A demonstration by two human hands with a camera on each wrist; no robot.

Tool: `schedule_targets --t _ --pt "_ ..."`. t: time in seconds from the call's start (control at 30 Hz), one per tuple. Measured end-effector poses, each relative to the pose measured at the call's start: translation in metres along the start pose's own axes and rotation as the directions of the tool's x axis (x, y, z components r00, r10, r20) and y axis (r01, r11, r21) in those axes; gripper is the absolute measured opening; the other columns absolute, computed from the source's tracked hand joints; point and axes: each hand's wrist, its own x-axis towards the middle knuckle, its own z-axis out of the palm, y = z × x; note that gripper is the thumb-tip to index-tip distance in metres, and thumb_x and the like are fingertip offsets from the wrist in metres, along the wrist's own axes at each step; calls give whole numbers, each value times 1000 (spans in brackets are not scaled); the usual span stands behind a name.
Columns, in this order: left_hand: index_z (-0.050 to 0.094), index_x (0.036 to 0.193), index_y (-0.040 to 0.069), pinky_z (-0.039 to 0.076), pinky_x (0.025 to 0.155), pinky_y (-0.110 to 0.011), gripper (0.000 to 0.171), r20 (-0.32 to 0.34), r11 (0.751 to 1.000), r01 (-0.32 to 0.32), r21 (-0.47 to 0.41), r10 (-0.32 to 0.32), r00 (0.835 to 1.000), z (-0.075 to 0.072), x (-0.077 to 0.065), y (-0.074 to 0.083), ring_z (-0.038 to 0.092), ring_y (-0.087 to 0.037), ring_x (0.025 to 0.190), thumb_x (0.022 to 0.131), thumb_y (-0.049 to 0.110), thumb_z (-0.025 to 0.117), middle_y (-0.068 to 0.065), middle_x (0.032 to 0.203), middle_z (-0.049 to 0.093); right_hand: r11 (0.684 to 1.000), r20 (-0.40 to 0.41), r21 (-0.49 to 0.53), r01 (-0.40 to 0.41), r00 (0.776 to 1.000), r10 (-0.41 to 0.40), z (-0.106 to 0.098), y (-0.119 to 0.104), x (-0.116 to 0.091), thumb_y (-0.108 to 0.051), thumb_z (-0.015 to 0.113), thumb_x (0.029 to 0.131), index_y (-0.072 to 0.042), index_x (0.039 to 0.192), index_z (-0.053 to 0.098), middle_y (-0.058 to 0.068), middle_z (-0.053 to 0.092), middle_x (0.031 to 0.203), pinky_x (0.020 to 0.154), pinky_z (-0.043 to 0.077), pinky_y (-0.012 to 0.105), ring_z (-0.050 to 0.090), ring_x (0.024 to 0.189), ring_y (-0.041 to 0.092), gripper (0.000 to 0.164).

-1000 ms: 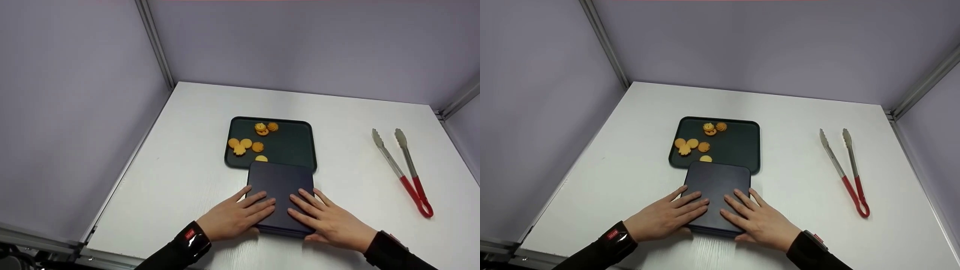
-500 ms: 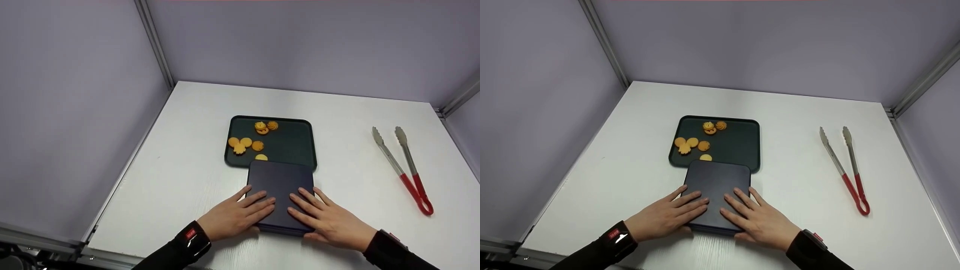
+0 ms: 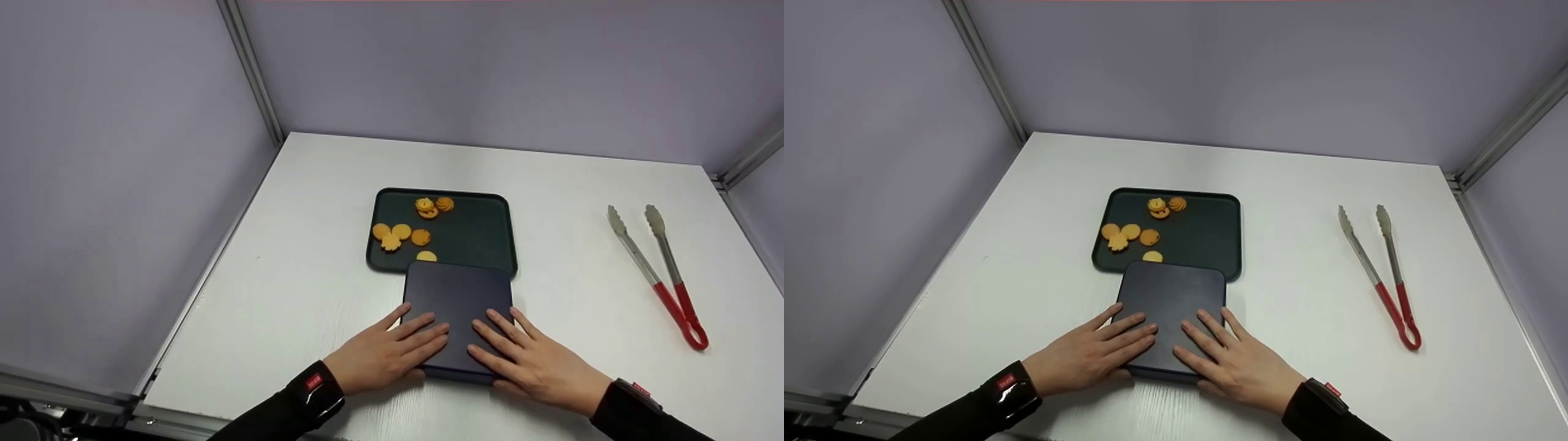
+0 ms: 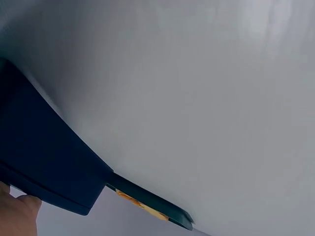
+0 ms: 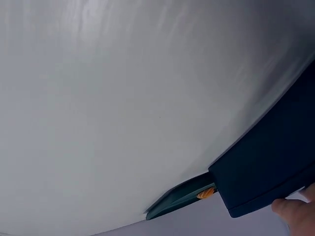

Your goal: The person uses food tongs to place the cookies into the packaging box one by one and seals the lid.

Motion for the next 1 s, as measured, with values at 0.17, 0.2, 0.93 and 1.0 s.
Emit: schedule_targets --t 0.17,0.2,0.93,1.0 --pt "25 164 16 25 125 -50 68 61 996 29 -83 -24 998 -9 0 -4 24 -23 155 109 55 32 -2 169 26 999 -1 38 -10 1000 10 0 5 0 -51 55 102 -11 156 45 18 41 159 127 14 51 47 139 43 68" --pt "24 165 17 24 126 -50 69 73 993 48 -111 -40 997 -10 0 -6 23 -23 156 109 57 30 -2 169 24 999 -4 51 -18 1000 18 0 7 0 -53 60 99 -9 155 45 18 41 160 127 15 50 47 140 43 74" --pt "15 166 24 20 126 -54 101 71 987 40 -154 -29 997 7 3 -18 16 -29 157 89 72 61 -7 171 17 989 -38 135 -52 998 57 9 10 -11 -50 73 87 2 153 44 25 39 159 127 18 42 45 140 45 89" --pt "16 166 24 20 126 -55 99 60 987 40 -154 -31 998 7 4 -17 17 -29 157 91 71 60 -7 171 18 989 -39 137 -55 997 61 9 9 -12 -50 70 89 2 153 44 26 39 159 127 18 41 44 140 45 86"
